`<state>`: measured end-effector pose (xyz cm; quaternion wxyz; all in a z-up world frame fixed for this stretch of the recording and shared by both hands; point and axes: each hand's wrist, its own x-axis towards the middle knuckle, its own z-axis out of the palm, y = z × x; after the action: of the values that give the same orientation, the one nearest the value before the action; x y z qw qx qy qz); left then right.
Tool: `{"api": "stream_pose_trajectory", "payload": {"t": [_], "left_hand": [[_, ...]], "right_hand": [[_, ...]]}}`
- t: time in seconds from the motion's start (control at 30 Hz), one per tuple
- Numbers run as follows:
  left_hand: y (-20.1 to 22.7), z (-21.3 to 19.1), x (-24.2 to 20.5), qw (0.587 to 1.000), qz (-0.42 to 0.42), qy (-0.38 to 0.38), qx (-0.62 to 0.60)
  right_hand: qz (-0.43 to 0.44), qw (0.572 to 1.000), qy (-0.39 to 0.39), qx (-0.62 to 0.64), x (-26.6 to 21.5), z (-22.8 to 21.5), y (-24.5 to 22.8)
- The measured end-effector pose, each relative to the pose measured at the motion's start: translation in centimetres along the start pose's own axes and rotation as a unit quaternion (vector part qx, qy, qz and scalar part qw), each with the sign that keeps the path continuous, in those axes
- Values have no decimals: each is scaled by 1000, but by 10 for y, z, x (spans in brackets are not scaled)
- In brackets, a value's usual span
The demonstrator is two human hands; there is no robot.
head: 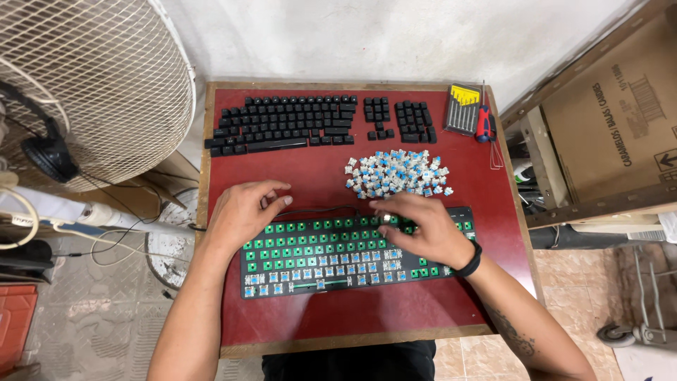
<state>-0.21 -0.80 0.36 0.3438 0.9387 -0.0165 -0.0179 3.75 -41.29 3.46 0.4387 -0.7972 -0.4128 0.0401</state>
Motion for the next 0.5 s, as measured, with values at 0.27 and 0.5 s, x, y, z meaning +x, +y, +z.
{"api": "stream_pose_trajectory", "payload": {"t": [0.27, 0.5], "left_hand": [[-10, 5, -3, 999, 19, 26, 12], [-9, 2, -3, 999, 46, 28, 11]], "right_hand": [[-95, 995, -41, -4, 6, 89, -22], [-100, 992, -30, -76, 6, 109, -22]]}}
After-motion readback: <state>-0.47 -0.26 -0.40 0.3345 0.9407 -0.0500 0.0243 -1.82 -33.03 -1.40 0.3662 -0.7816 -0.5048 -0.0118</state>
